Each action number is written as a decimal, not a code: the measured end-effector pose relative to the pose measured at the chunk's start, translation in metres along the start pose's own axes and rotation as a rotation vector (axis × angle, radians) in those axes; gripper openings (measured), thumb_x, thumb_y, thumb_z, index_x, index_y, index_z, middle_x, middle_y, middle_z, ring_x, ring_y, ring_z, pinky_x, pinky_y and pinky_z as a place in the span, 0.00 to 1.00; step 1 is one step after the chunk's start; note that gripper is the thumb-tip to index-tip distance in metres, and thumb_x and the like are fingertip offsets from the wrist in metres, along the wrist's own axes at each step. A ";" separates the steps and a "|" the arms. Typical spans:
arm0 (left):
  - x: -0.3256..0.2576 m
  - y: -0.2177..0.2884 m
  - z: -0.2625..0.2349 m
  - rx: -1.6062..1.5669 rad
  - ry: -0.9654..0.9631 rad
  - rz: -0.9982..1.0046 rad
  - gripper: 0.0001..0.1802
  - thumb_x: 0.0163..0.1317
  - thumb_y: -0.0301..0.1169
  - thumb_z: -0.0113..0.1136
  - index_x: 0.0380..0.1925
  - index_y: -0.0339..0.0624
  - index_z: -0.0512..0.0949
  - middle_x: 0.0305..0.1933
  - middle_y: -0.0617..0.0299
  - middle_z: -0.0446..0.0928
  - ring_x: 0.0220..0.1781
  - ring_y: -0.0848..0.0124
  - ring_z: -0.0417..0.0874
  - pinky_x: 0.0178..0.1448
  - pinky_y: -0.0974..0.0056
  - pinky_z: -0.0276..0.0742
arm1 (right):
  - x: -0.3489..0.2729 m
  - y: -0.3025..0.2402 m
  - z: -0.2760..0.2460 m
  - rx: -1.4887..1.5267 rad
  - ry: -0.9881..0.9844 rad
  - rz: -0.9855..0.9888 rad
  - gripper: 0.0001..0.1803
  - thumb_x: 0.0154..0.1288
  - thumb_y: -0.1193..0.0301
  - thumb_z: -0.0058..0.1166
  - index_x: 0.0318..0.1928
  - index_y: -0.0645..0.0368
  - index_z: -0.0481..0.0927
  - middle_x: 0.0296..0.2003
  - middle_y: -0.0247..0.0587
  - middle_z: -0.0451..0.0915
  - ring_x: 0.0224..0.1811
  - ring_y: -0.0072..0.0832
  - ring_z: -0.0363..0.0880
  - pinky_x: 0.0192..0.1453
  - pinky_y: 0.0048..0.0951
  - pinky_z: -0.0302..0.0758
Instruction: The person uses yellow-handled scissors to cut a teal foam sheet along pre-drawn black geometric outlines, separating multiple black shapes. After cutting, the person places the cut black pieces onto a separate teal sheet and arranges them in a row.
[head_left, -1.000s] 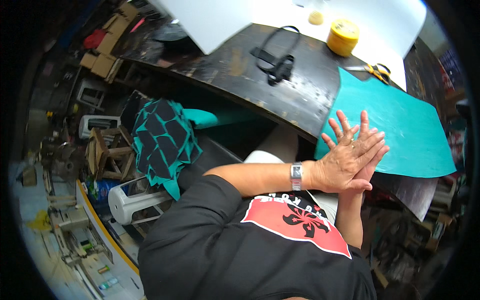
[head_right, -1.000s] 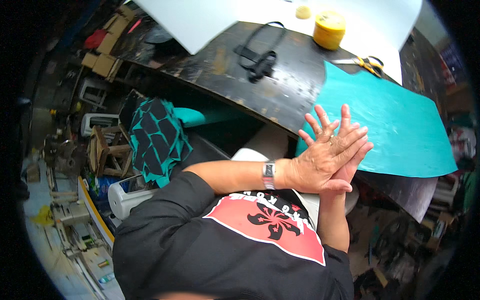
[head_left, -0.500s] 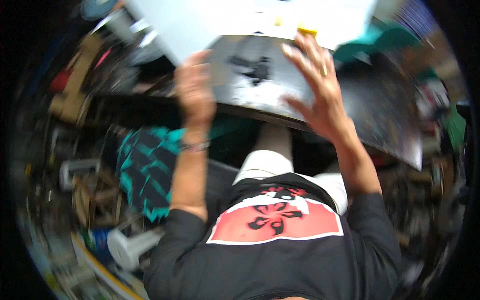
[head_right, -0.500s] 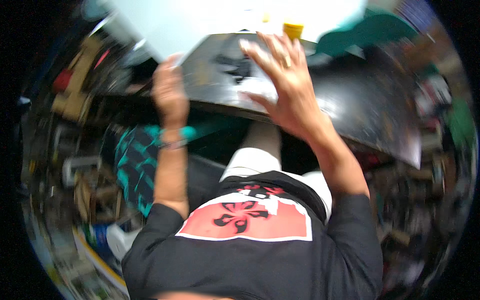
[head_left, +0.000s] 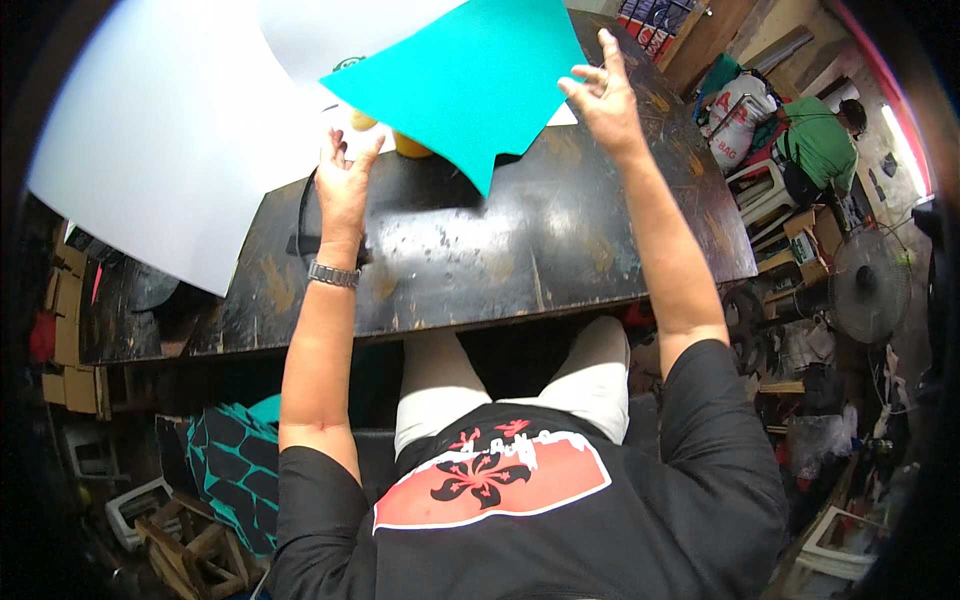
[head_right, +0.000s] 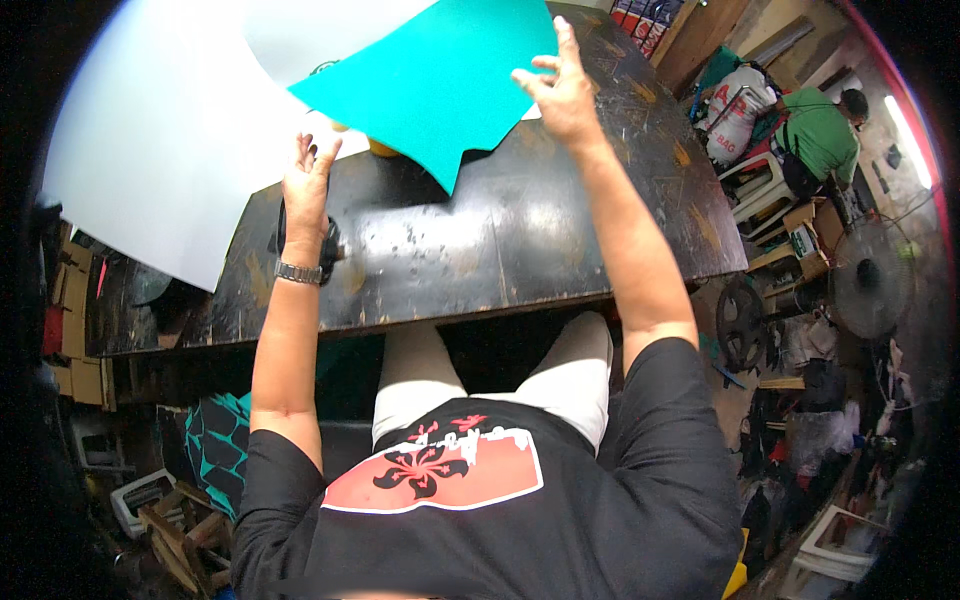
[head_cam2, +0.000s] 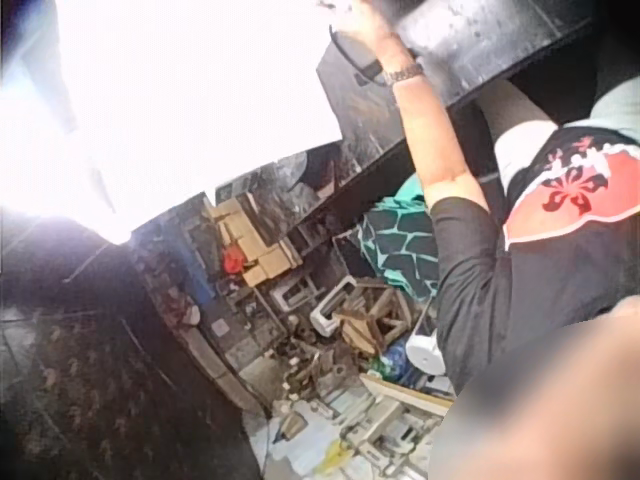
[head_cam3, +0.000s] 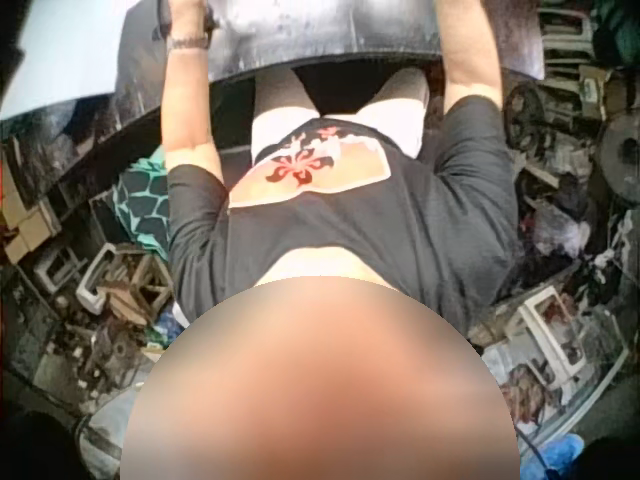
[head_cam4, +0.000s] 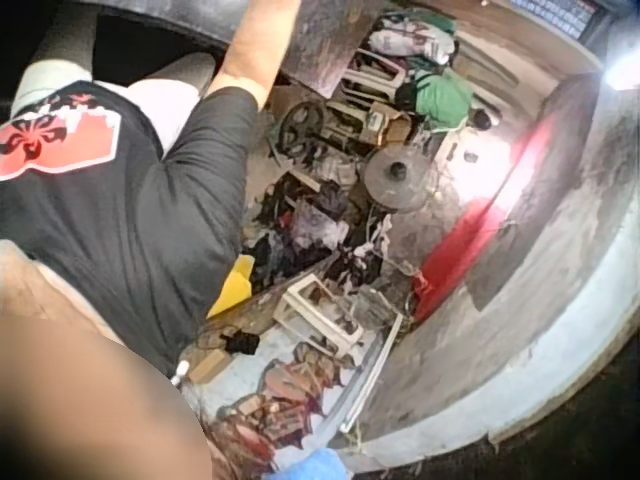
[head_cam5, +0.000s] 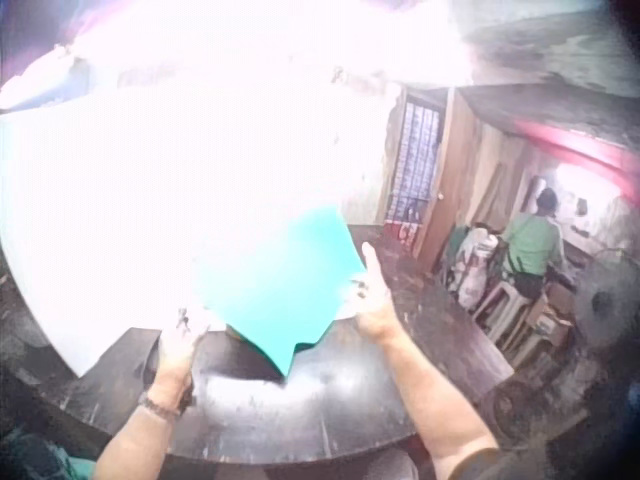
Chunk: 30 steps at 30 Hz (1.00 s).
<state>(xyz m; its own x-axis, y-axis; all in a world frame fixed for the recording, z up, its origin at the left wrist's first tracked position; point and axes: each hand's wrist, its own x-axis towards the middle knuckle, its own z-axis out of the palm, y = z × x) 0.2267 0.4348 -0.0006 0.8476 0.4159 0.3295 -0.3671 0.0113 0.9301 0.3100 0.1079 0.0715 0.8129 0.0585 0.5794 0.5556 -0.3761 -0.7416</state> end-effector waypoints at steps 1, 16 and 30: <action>0.014 -0.003 0.008 -0.055 0.013 -0.033 0.54 0.56 0.39 0.75 0.71 0.23 0.52 0.70 0.41 0.64 0.72 0.58 0.66 0.73 0.56 0.60 | -0.003 0.010 0.004 0.047 -0.011 0.050 0.54 0.58 0.67 0.70 0.78 0.45 0.48 0.52 0.58 0.77 0.44 0.32 0.81 0.47 0.36 0.83; -0.061 0.060 0.062 0.394 -0.921 0.562 0.27 0.51 0.10 0.59 0.51 0.46 0.84 0.51 0.56 0.82 0.52 0.60 0.84 0.60 0.63 0.79 | -0.098 -0.041 -0.079 -0.001 0.503 -0.376 0.39 0.66 0.81 0.56 0.73 0.58 0.51 0.55 0.50 0.74 0.53 0.32 0.76 0.62 0.35 0.72; -0.144 0.052 -0.025 0.415 -1.332 0.253 0.22 0.50 0.13 0.58 0.44 0.46 0.83 0.48 0.58 0.80 0.52 0.57 0.81 0.57 0.58 0.78 | -0.156 -0.059 -0.046 -0.585 -0.205 -0.294 0.45 0.56 0.73 0.67 0.73 0.52 0.60 0.63 0.44 0.74 0.60 0.42 0.75 0.66 0.47 0.67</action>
<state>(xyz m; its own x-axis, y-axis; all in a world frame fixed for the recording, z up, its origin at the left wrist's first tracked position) 0.0762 0.3980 -0.0041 0.5845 -0.7914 0.1792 -0.6208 -0.2940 0.7267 0.1424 0.0782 0.0401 0.6913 0.3871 0.6101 0.6196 -0.7520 -0.2250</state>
